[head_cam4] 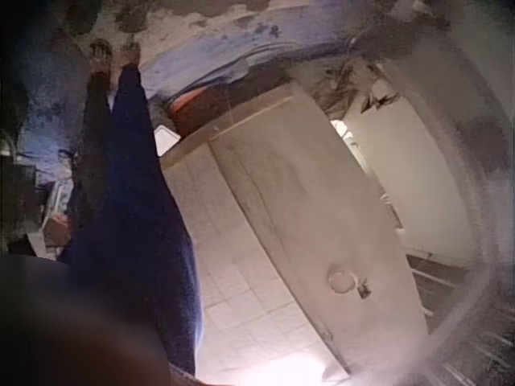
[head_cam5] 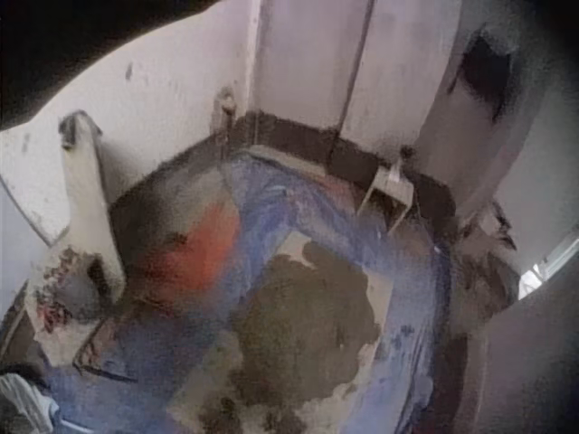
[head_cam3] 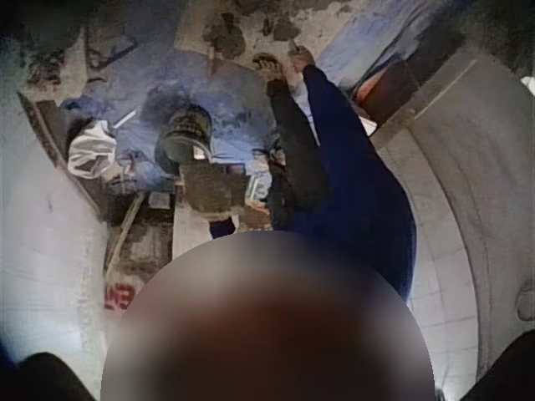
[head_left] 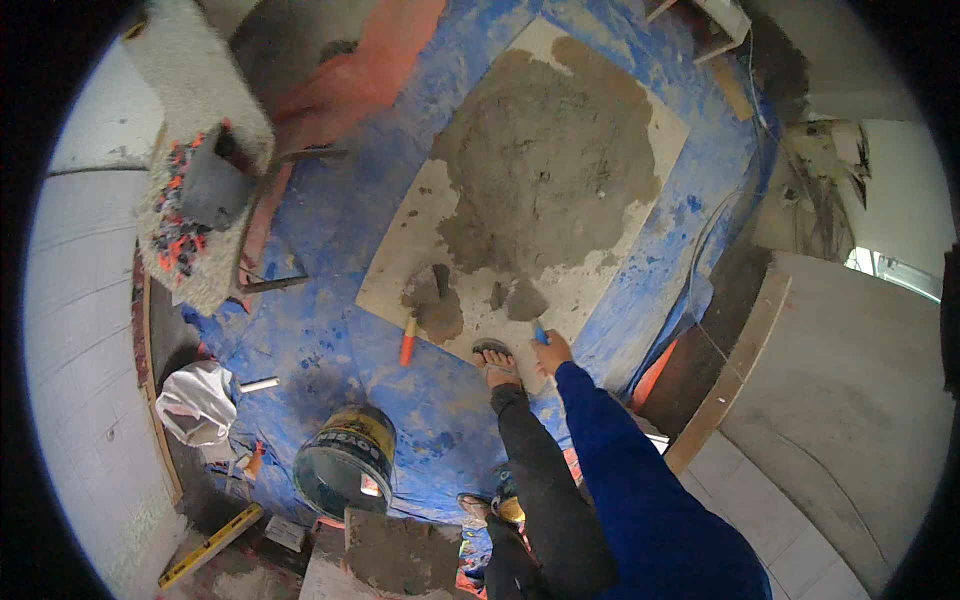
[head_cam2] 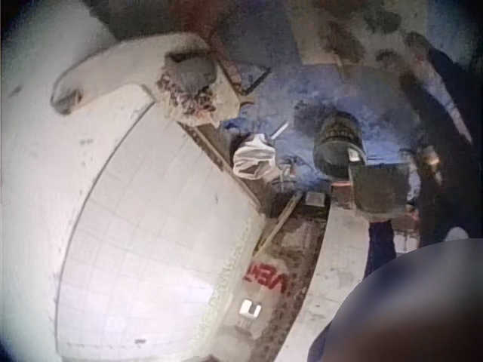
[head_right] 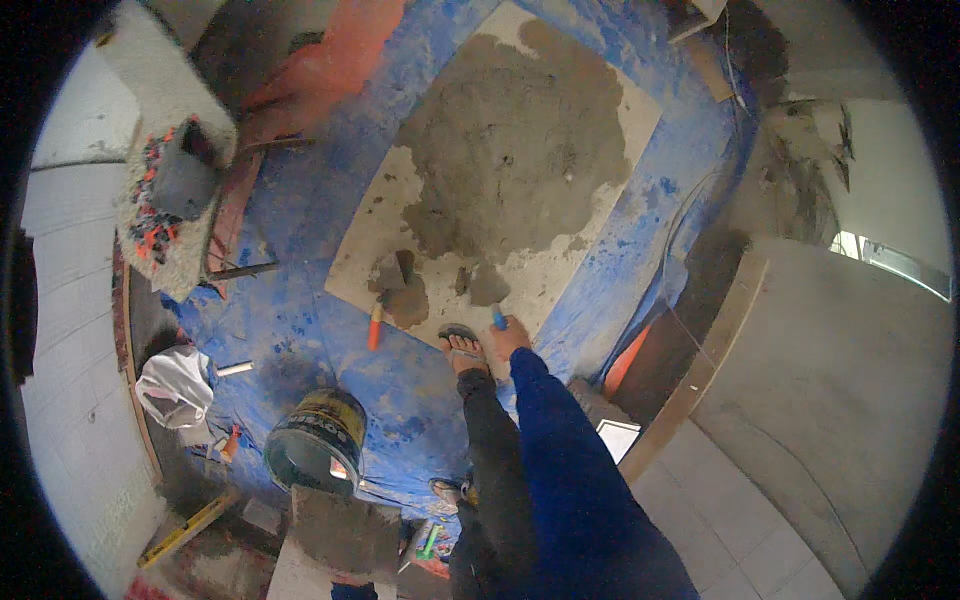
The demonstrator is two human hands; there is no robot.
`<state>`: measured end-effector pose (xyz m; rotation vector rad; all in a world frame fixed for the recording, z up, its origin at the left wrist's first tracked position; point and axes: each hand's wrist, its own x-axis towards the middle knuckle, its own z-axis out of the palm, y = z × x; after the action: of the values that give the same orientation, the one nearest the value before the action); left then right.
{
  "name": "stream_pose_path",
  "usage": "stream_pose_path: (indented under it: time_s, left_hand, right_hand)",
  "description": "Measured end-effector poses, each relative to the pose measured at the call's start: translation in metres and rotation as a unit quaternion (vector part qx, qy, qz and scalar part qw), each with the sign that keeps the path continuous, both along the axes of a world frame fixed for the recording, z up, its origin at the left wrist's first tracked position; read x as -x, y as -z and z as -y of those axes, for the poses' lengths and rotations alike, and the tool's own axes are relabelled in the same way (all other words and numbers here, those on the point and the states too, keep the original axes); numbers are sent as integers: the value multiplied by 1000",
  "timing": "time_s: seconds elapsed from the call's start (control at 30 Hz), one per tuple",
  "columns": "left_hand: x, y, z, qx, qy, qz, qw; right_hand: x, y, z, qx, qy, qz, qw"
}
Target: The person scoops adhesive from a board and applies it to a wall using a trowel. They repeatedly smooth the adhesive on the wall surface in preparation for tiling.
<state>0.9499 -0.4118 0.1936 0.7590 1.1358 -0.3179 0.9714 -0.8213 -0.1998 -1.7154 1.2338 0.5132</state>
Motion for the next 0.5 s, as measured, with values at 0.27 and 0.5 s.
stream_pose_path:
  time_s: [0.27, 0.5]
  left_hand:
    - [-48, 62, 24, -9, 20, -66, 998]
    - [-74, 78, 39, -15, 41, -89, 995]
  right_hand:
    - [-48, 59, 64, 118, -99, 26, 988]
    - [-148, 85, 58, 109, -93, 42, 989]
